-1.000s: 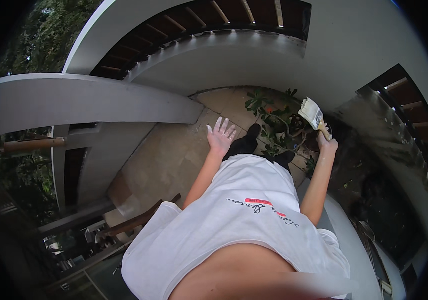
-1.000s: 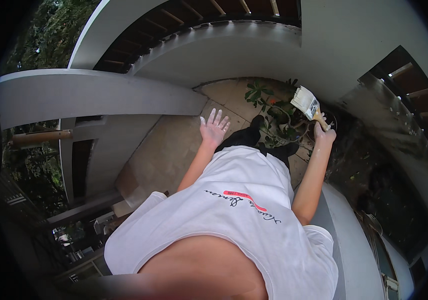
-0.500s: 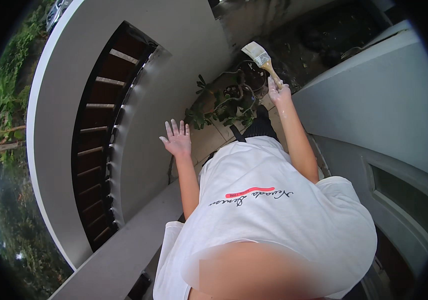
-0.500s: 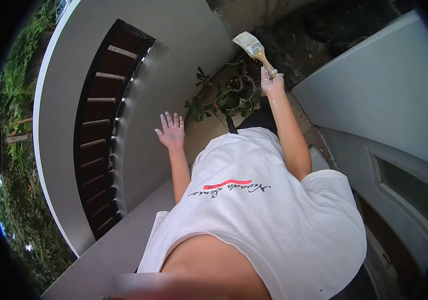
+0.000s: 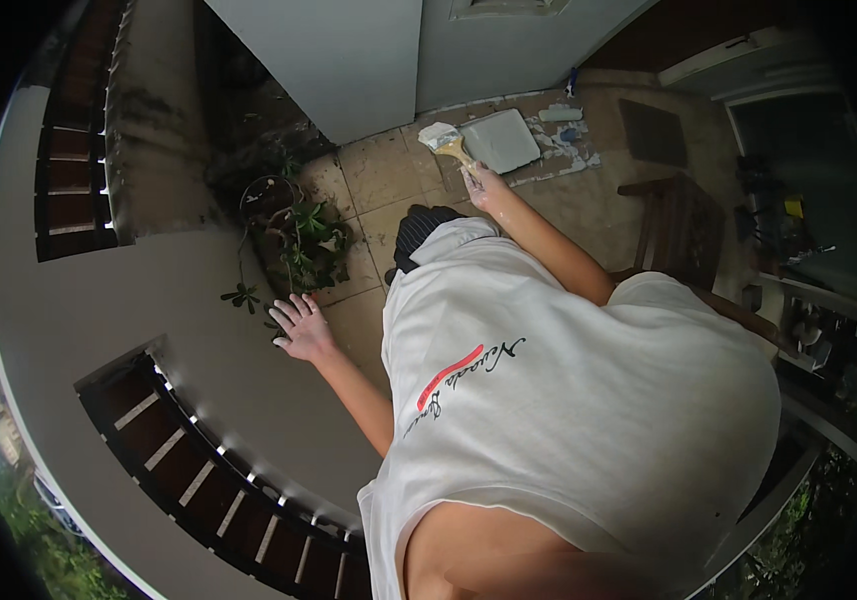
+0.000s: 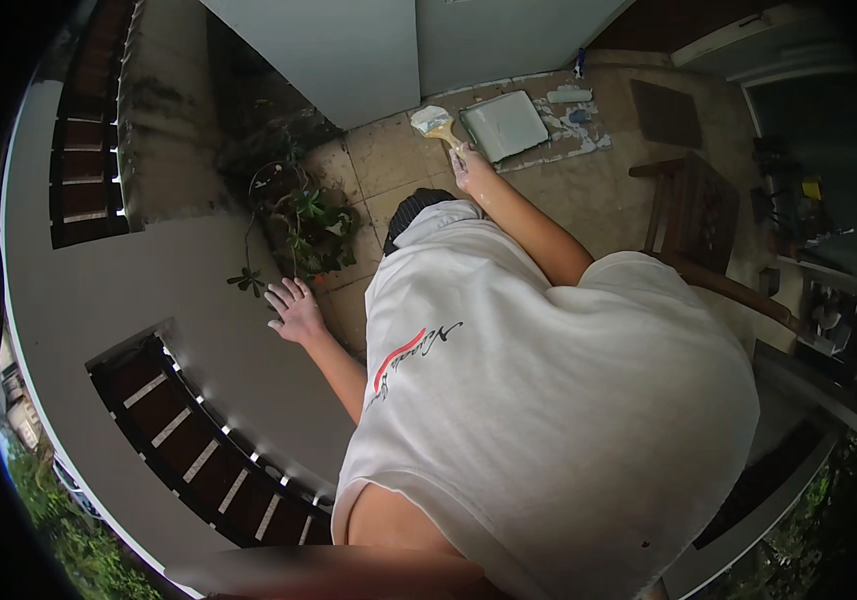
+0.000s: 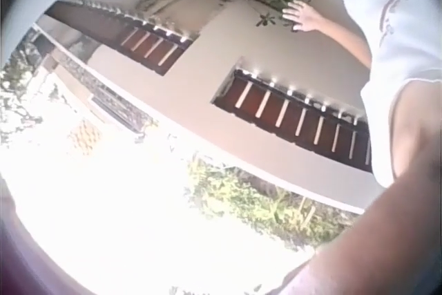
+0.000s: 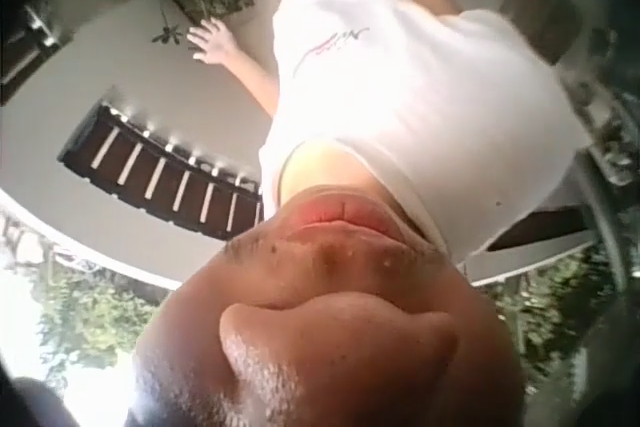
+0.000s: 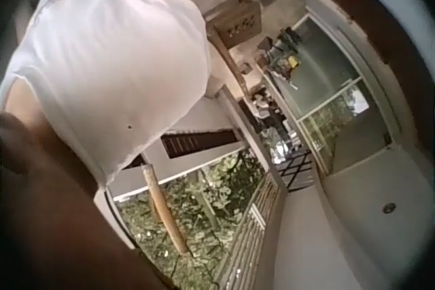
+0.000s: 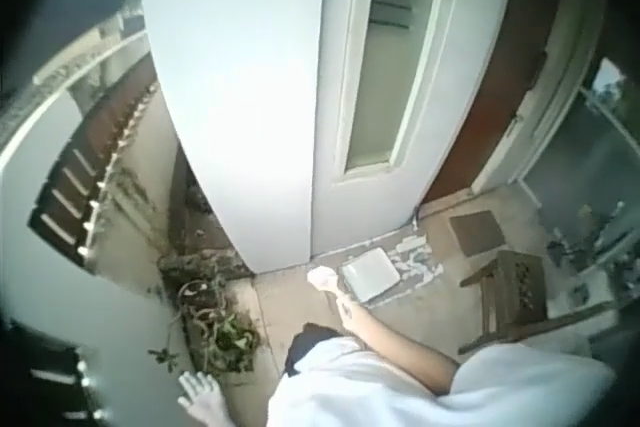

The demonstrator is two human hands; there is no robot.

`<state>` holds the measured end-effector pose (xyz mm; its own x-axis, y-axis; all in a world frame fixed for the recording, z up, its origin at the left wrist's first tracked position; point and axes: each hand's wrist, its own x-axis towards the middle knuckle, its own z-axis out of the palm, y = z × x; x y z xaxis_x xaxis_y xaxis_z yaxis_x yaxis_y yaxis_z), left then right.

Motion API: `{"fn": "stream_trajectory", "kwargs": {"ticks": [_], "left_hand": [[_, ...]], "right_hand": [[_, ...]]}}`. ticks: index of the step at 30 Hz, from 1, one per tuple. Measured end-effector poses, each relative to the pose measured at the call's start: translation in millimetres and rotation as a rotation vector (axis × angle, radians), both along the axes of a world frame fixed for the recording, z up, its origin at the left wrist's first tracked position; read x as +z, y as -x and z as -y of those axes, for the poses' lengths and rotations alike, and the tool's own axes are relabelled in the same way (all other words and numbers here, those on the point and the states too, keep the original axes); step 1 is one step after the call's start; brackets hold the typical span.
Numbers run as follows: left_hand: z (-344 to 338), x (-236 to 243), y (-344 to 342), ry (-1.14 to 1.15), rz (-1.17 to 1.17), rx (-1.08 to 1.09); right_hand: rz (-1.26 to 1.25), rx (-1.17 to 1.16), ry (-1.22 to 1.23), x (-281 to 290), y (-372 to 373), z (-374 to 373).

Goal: Painting the white edges of a window or door frame using a brush and a paint tray.

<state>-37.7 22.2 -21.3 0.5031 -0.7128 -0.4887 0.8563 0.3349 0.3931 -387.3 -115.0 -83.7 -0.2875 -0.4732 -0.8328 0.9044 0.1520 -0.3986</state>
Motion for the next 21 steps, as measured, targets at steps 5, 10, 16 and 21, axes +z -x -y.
{"fn": "stream_trajectory", "kwargs": {"ticks": [5,10,16,21], "left_hand": [[23,-3,50,0.058,-0.008,-0.149],[35,-8,103,-0.003,-0.052,-0.262],[75,-6,193,-0.041,0.061,-0.392],[99,-10,298,-0.087,0.141,-0.425]], "right_hand": [[-0.037,-0.093,-0.039,-36,93,-48],[0.046,-0.295,-0.100,-39,162,-80],[0.090,-0.333,0.015,-64,250,-110],[0.060,-0.220,-0.093,-153,346,-139]]}}
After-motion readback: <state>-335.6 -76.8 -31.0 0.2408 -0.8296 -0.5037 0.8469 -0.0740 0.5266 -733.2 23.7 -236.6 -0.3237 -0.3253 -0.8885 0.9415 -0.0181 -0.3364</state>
